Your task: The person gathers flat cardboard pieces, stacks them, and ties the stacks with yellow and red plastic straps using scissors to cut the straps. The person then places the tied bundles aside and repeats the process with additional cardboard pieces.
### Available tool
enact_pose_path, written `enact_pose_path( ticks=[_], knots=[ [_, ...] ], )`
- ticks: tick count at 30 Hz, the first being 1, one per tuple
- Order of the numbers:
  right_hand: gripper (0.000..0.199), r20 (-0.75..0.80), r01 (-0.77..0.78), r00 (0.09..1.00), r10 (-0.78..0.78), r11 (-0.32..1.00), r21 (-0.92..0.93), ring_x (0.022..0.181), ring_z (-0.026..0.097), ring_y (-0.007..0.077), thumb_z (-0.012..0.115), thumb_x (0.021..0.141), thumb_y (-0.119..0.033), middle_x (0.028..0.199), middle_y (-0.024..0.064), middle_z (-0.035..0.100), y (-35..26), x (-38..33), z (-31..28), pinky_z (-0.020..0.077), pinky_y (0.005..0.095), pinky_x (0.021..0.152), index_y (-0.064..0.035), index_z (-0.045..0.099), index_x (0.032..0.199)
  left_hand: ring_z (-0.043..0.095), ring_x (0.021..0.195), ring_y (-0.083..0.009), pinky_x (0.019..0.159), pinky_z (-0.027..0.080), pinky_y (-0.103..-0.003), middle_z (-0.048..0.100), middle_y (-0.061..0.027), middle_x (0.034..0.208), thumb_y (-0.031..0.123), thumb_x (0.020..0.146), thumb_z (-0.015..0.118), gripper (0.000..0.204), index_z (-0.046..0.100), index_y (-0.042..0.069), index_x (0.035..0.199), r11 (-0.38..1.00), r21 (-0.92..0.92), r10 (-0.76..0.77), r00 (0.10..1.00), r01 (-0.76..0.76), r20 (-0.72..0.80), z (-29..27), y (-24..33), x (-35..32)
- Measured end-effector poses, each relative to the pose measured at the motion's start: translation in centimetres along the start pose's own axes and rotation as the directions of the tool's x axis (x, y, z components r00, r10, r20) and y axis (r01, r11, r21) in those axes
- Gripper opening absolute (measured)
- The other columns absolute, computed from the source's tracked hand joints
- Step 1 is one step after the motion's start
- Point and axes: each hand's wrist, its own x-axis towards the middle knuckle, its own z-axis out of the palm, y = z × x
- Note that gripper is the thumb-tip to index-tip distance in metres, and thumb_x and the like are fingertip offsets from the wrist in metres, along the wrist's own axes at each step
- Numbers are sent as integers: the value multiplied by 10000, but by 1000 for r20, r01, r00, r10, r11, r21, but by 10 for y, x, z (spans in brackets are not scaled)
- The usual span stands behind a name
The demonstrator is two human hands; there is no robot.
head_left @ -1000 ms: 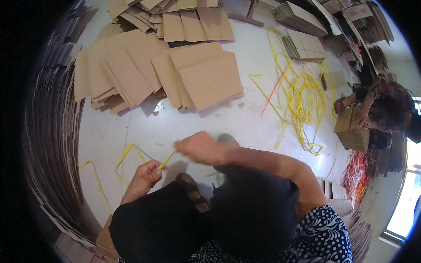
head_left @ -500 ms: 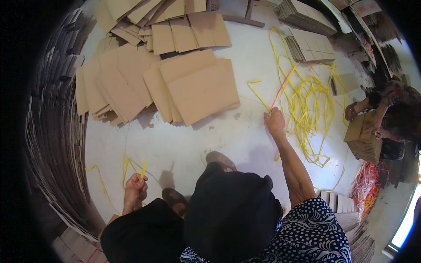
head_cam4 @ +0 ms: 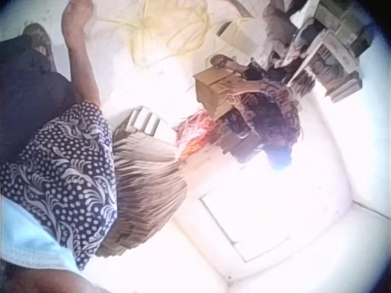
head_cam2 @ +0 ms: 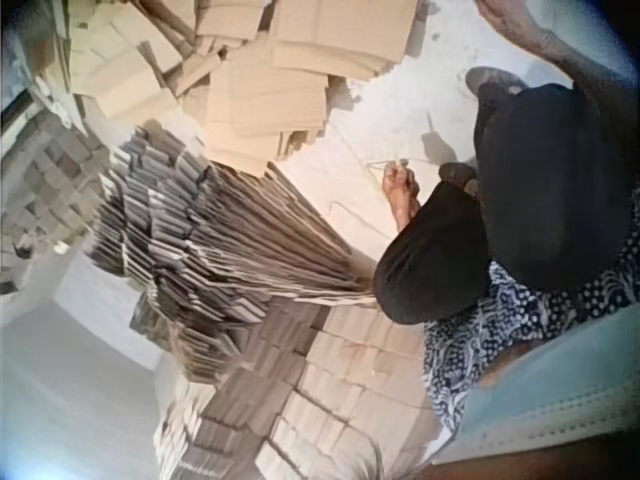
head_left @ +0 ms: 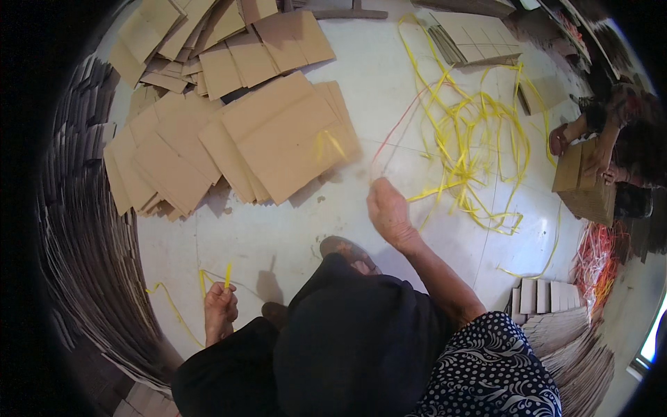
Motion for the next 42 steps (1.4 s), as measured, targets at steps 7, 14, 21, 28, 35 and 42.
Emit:
enact_pose_path(
  ticks=[7, 14, 21, 28, 35, 42],
  knots=[
    [145, 7, 150, 988, -154, 971, 188, 706, 527, 422, 548, 773, -2, 766, 202, 498, -38, -6, 7, 439, 484, 597, -43, 495, 901, 259, 407, -33, 369, 192, -198, 382, 56, 566, 208, 924, 554, 120, 516, 97, 901, 999, 22, -35, 999, 36, -34, 14, 9, 5],
    [157, 2, 117, 993, -117, 989, 92, 667, 550, 438, 557, 830, 0, 740, 209, 554, -17, 0, -20, 445, 463, 557, -62, 506, 964, 271, 377, -32, 348, 179, -214, 381, 76, 529, 198, 866, 636, 167, 503, 112, 811, 988, 156, -3, 998, 12, -56, 3, 52, 13],
    [120, 1, 113, 993, -114, 989, 99, 654, 551, 423, 518, 856, 38, 754, 223, 538, 10, -33, -50, 442, 436, 550, -12, 501, 964, 344, 443, -55, 412, 251, -221, 417, 38, 553, 304, 907, 562, 269, 578, 37, 884, 886, 462, -175, 950, 38, 257, 82, 160, 36],
    [146, 75, 232, 967, -242, 965, 119, 602, 521, 374, 522, 794, 62, 700, 176, 504, 20, -38, -73, 425, 431, 524, 0, 494, 923, 483, 545, -87, 449, 352, -225, 623, -57, 989, 213, 963, 471, 248, 608, 19, 1035, 958, 135, -285, 789, 253, 545, 227, 104, 120],
    [210, 147, 272, 948, -281, 959, 83, 614, 569, 326, 527, 710, 42, 704, 136, 537, 47, -35, -77, 460, 407, 533, -29, 569, 903, 473, 496, -83, 434, 392, -196, 626, -94, 969, 221, 949, 503, 260, 589, -10, 1031, 863, -256, -125, 675, 435, 727, 274, 79, 164],
    [182, 255, 96, 966, -36, 969, -228, 608, 563, 323, 532, 763, 22, 682, 134, 529, 131, -33, -108, 448, 421, 524, -39, 539, 935, 355, 421, -40, 394, 272, -181, 528, -31, 780, 250, 971, 465, 260, 569, 13, 997, 858, -493, 389, 805, -140, 448, 197, 190, 144]
  ],
)
